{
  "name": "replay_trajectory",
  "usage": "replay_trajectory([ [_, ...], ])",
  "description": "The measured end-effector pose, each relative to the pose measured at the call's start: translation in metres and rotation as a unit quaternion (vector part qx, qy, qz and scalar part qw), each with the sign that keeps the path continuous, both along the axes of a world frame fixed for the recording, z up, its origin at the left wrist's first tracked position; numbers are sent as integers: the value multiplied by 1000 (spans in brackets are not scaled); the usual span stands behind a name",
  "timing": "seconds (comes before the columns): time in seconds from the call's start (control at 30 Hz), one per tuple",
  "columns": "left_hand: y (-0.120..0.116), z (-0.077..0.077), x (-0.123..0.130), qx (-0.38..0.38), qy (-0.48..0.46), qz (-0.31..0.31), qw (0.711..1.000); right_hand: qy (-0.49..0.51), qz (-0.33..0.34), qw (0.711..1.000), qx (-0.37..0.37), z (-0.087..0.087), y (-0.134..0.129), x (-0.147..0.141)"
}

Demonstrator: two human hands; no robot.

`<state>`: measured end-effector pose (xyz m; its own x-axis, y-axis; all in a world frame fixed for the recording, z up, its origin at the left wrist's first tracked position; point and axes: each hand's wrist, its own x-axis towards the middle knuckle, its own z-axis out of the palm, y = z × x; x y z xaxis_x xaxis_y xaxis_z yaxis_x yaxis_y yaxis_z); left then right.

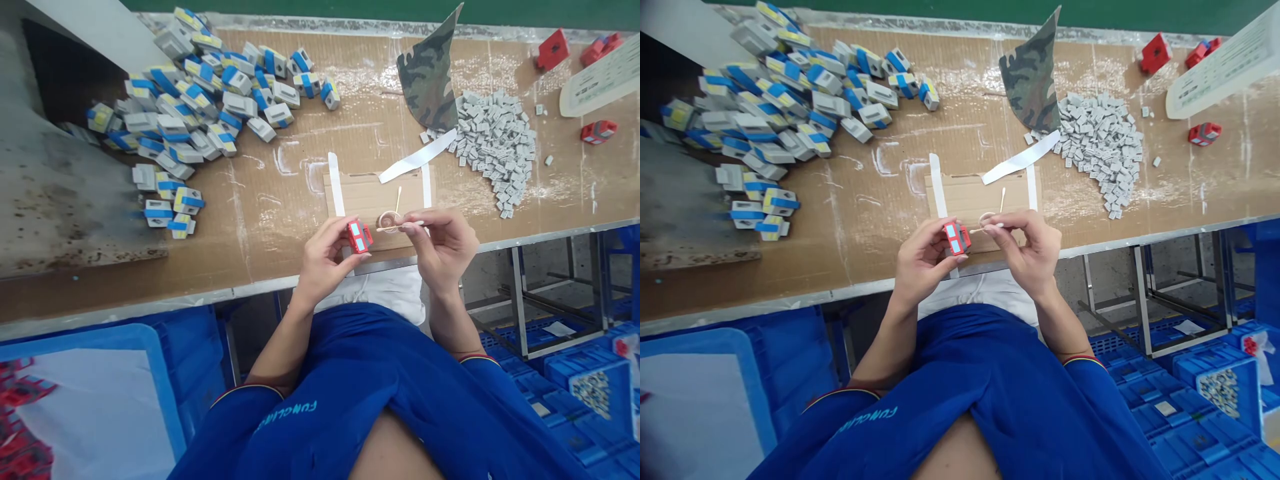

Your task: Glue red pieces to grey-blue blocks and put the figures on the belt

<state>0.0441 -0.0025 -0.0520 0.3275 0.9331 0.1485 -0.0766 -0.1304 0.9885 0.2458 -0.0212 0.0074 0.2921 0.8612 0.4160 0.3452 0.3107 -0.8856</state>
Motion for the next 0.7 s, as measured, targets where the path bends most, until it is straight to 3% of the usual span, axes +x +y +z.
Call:
replay_trajectory([
  [0.17,-1,1,1,26,27,-6,999,-64,59,996,6,2,2,-4],
  [0.7,-1,2,0,39,64,-2,997,-113,74,991,-4,2,5,-7],
])
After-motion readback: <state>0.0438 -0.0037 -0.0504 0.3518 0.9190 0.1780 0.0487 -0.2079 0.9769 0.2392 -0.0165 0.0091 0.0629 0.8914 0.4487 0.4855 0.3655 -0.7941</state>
